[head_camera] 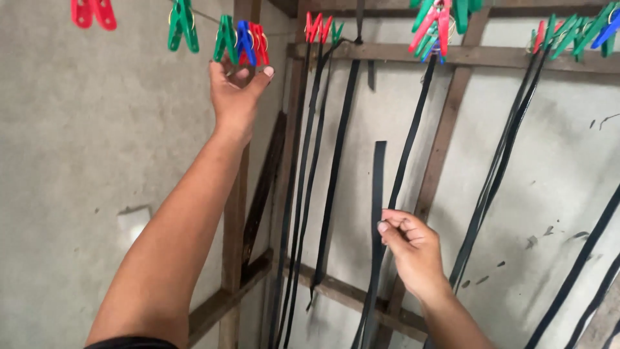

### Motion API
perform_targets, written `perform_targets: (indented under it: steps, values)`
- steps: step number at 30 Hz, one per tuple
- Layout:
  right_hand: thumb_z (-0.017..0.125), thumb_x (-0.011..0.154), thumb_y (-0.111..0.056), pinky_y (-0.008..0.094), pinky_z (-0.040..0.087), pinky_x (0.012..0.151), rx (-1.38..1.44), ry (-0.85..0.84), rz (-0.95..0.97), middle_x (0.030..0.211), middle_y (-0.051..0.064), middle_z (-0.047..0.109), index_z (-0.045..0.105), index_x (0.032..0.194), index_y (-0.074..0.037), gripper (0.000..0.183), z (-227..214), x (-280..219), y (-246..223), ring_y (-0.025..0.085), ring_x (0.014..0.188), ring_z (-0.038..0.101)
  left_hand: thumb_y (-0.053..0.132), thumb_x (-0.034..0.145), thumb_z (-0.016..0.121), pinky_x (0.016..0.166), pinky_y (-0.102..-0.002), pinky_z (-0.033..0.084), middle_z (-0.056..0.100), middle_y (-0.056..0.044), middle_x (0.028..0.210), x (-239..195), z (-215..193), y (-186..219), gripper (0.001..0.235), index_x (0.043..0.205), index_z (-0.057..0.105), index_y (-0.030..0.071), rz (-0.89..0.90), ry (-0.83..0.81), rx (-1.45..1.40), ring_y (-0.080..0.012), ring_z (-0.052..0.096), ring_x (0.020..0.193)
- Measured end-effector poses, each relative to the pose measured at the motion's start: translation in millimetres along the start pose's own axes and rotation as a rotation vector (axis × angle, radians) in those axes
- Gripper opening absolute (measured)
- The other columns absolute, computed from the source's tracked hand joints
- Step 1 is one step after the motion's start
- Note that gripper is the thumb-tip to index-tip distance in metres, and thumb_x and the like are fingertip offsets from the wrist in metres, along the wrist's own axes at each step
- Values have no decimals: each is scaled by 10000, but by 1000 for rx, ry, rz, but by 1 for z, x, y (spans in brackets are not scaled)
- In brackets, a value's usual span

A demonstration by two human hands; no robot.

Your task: Applying dye to the edges of long leather strips using a manual applicator and hanging them on a line with clothespins to dry.

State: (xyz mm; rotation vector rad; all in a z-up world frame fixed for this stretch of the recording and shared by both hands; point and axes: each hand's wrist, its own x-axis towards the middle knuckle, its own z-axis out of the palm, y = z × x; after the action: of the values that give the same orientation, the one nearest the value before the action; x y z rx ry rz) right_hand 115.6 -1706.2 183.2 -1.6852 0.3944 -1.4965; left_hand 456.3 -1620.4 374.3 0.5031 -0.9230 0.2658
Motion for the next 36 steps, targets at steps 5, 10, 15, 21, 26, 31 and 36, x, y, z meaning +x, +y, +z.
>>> perform_targets:
  steps: [5, 10, 15, 21, 26, 31, 36]
  values:
    - [722, 905, -52, 289, 551, 678, -29, 1, -26, 848, 74, 706, 764, 1159, 22, 268, 29, 20, 10, 162, 688, 605, 158, 756, 906, 910, -300, 588, 706, 0, 982, 18, 5, -6, 571, 1238, 600, 166, -12, 22, 21, -122, 685, 973]
    - [726, 885, 3, 317, 539, 648, 67, 40, 6, 828, 122, 717, 768, 1147, 53, 270, 50, 37, 25, 193, 662, 598, 99, 833, 816, 814, -234, 559, 728, 23, 951, 31, 5, -18, 367, 1169, 679, 150, 106, -87, -22, -66, 642, 817]
    - [717, 905, -17, 319, 548, 668, 49, -27, 59, 810, 101, 706, 777, 1154, 28, 259, 66, 47, 22, 193, 709, 615, 18, 792, 832, 949, -280, 582, 693, -41, 1135, 36, 2, -23, 527, 1252, 578, 65, 218, -148, -35, -145, 680, 1047]
    - [732, 903, -20, 313, 498, 660, 86, -34, 55, 776, 81, 677, 792, 1106, -2, 212, 88, 70, 29, 191, 680, 593, 118, 879, 789, 789, -260, 555, 601, 7, 1051, 41, -6, 0, 246, 1110, 709, 93, 385, -179, 191, -119, 604, 924]
    - [709, 915, -26, 282, 449, 616, 74, -71, 60, 761, 64, 644, 785, 1118, 0, 219, 104, 83, 24, 166, 658, 559, 140, 846, 770, 698, -319, 507, 617, -31, 997, 62, -21, 10, 278, 1102, 680, 79, 707, -255, 515, -188, 598, 877]
    - [713, 905, -21, 282, 446, 632, 106, -96, 73, 819, 77, 676, 783, 1142, 20, 251, 113, 95, 23, 168, 676, 556, 270, 842, 832, 666, -507, 578, 705, -58, 1207, 95, -31, 14, 398, 1180, 734, 83, 996, -263, 874, -332, 625, 1130]
    - [703, 903, 6, 291, 467, 662, 157, -136, 74, 857, 93, 684, 759, 1203, 49, 309, 116, 113, 13, 166, 746, 562, 127, 802, 737, 938, -421, 521, 786, -17, 1112, 129, -25, 8, 495, 1296, 724, 133, 1488, -350, 1086, -228, 752, 976]
